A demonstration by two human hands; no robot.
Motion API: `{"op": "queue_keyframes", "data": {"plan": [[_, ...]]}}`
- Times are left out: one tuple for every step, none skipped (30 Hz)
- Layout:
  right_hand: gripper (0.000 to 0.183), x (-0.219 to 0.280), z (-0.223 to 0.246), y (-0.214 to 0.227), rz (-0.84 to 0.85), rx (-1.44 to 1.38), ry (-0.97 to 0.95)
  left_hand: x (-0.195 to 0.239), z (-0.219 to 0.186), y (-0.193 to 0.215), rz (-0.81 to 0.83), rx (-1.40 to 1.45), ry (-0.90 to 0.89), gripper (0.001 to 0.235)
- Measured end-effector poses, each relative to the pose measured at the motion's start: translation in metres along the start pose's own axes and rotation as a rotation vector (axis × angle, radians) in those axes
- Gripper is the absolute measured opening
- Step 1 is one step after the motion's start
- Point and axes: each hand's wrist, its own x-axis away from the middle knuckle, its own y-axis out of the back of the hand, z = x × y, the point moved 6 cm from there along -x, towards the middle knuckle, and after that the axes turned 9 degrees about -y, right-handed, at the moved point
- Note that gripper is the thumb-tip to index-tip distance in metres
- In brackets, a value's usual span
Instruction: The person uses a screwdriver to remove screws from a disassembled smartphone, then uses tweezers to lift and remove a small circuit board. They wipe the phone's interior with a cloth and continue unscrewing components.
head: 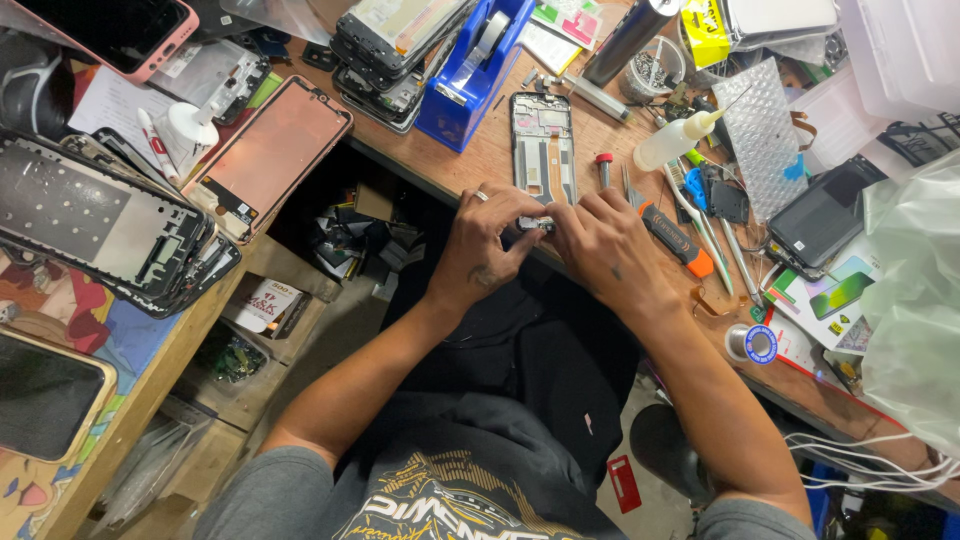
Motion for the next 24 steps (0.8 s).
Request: {"op": "queue_keyframes", "data": {"plan": [[0.014, 0.000, 0.000, 0.000, 0.006, 0.009, 0.000, 0.000, 0.000, 0.000, -0.003, 0.004, 0.000, 0.022], [0.014, 0.000, -0.001, 0.000, -0.003, -0.004, -0.004, -0.001, 0.000, 0.000, -0.005, 0.007, 0.001, 0.021], [0.014, -0.001, -0.001, 0.001, -0.013, -0.018, -0.008, -0.001, -0.001, 0.000, -0.009, 0.009, -0.002, 0.022], [0.014, -0.001, -0.001, 0.002, -0.022, -0.031, -0.011, -0.001, -0.001, 0.001, -0.014, 0.012, -0.006, 0.022], [0.013, -0.002, -0.004, 0.003, -0.025, -0.068, -0.043, -0.001, -0.002, 0.002, -0.018, 0.014, -0.010, 0.022], [0.012, -0.002, -0.007, 0.005, -0.029, -0.104, -0.074, -0.002, -0.002, 0.002, -0.013, 0.011, -0.010, 0.023], [0.012, -0.003, -0.010, 0.006, -0.033, -0.140, -0.105, -0.002, -0.003, 0.002, -0.009, 0.007, -0.010, 0.023], [0.013, -0.003, -0.013, 0.007, -0.039, -0.185, -0.131, -0.002, -0.004, 0.002, -0.005, 0.003, -0.009, 0.023], [0.015, -0.002, -0.015, 0.008, -0.046, -0.230, -0.157, -0.002, -0.005, 0.003, -0.001, -0.011, -0.022, 0.023], [0.017, -0.002, -0.017, 0.008, -0.052, -0.276, -0.183, -0.002, -0.006, 0.003, 0.004, -0.025, -0.035, 0.022], [0.018, -0.001, -0.019, 0.008, -0.065, -0.324, -0.205, -0.002, -0.008, 0.002, 0.009, -0.038, -0.049, 0.021], [0.019, 0.001, -0.021, 0.008, -0.077, -0.373, -0.227, -0.002, -0.008, 0.002, 0.009, -0.040, -0.048, 0.021], [0.021, 0.003, -0.023, 0.008, -0.090, -0.421, -0.249, -0.002, -0.009, 0.001, 0.008, -0.043, -0.048, 0.020], [0.020, 0.005, -0.025, 0.007, -0.094, -0.444, -0.272, -0.001, -0.010, 0.000, 0.007, -0.046, -0.047, 0.019], [0.020, 0.006, -0.027, 0.005, -0.099, -0.466, -0.296, -0.001, -0.011, 0.000, 0.005, -0.054, -0.051, 0.019], [0.019, 0.007, -0.029, 0.003, -0.104, -0.488, -0.320, -0.002, -0.012, -0.001, 0.003, -0.062, -0.055, 0.018], [0.019, 0.009, -0.030, 0.001, -0.113, -0.487, -0.345, -0.002, -0.013, -0.002, 0.004, -0.069, -0.059, 0.018], [0.020, 0.011, -0.031, -0.001, -0.121, -0.486, -0.370, -0.002, -0.014, -0.003, 0.007, -0.075, -0.062, 0.017], [0.020, 0.013, -0.032, -0.003, -0.130, -0.485, -0.396, -0.002, -0.015, -0.003, 0.011, -0.080, -0.065, 0.017], [0.021, 0.015, -0.034, -0.005, -0.126, -0.491, -0.426, -0.003, -0.016, -0.003, 0.015, -0.086, -0.069, 0.017], [0.022, 0.017, -0.034, -0.007, -0.120, -0.498, -0.455, -0.003, -0.017, -0.004, 0.027, -0.090, -0.058, 0.016], [0.022, 0.019, -0.035, -0.009, -0.114, -0.505, -0.483, -0.003, -0.019, -0.004, 0.038, -0.093, -0.048, 0.016], [0.023, 0.021, -0.035, -0.009, -0.114, -0.505, -0.488, -0.004, -0.020, -0.005, 0.048, -0.098, -0.039, 0.016], [0.023, 0.023, -0.034, -0.008, -0.114, -0.506, -0.493, -0.005, -0.023, -0.004, 0.056, -0.103, -0.047, 0.015]]}}
